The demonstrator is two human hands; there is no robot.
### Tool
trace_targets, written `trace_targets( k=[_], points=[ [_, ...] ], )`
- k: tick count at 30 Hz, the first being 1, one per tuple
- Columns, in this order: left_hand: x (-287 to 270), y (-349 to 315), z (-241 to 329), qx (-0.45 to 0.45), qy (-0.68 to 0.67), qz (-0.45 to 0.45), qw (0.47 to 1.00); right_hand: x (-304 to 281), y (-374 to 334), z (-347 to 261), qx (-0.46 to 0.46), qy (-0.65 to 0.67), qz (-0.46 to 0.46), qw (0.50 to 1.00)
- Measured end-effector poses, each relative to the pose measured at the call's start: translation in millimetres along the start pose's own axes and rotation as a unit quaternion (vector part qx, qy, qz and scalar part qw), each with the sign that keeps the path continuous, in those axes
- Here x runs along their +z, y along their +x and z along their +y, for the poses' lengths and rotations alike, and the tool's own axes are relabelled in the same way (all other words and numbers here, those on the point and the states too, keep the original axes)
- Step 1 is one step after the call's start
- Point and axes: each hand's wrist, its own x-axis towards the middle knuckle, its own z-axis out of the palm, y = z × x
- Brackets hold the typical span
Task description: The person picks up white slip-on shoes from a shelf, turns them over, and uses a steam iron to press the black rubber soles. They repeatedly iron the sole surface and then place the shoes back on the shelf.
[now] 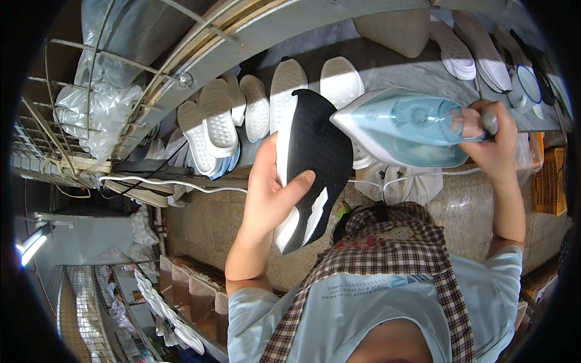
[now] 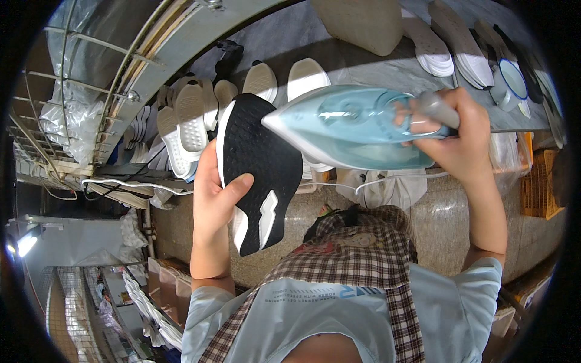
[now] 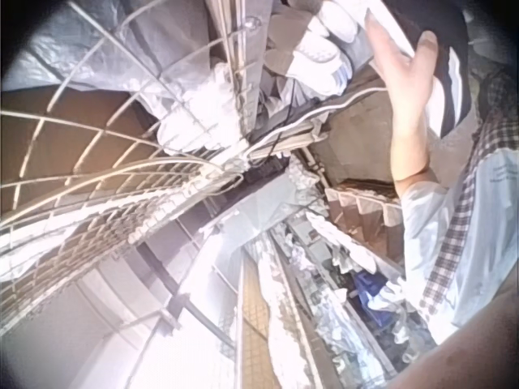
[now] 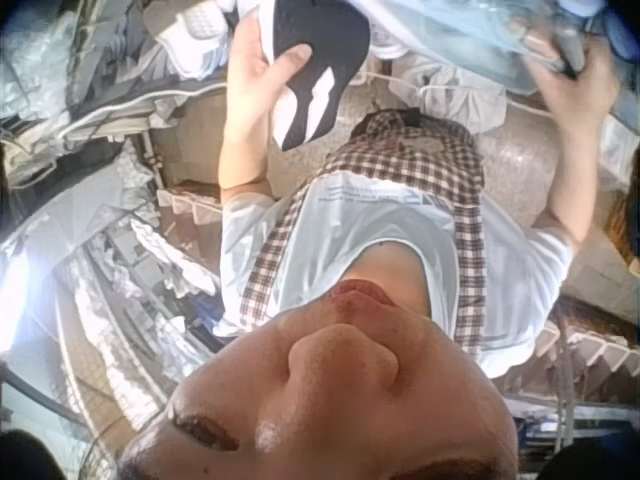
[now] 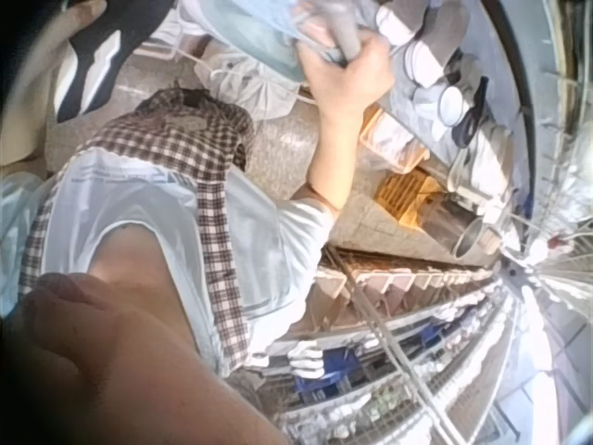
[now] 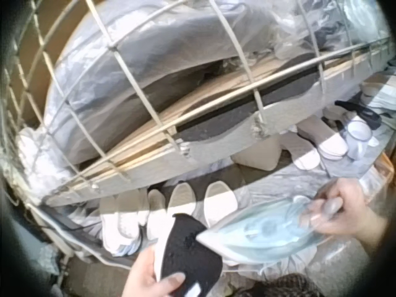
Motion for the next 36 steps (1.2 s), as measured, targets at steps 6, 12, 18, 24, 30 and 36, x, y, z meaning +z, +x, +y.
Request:
trace_targets(
  k=[6,12,18,24,30,36],
  points=[
    [-3,3,-26,0.021,-0.222,-0.005,0.975,46,-26,88,0.125,0.097,0.135,0.978],
    [12,7,-41,0.022,-0.313,-0.027,0.949,95,-42,155,0.169,0.093,0.264,0.945],
    [20,7,-47,0.015,-0.328,-0.016,0.944,102,-45,157,0.237,0.105,0.289,0.922],
    [27,8,-52,0.012,-0.356,-0.044,0.934,87,-65,154,0.304,0.051,0.232,0.922],
    [31,5,-51,0.009,-0.345,-0.037,0.938,60,-85,84,0.341,0.232,0.366,0.834],
    [41,1,-51,-0.005,-0.332,-0.07,0.941,71,-52,-49,0.082,0.33,0.054,0.939]
  ],
)
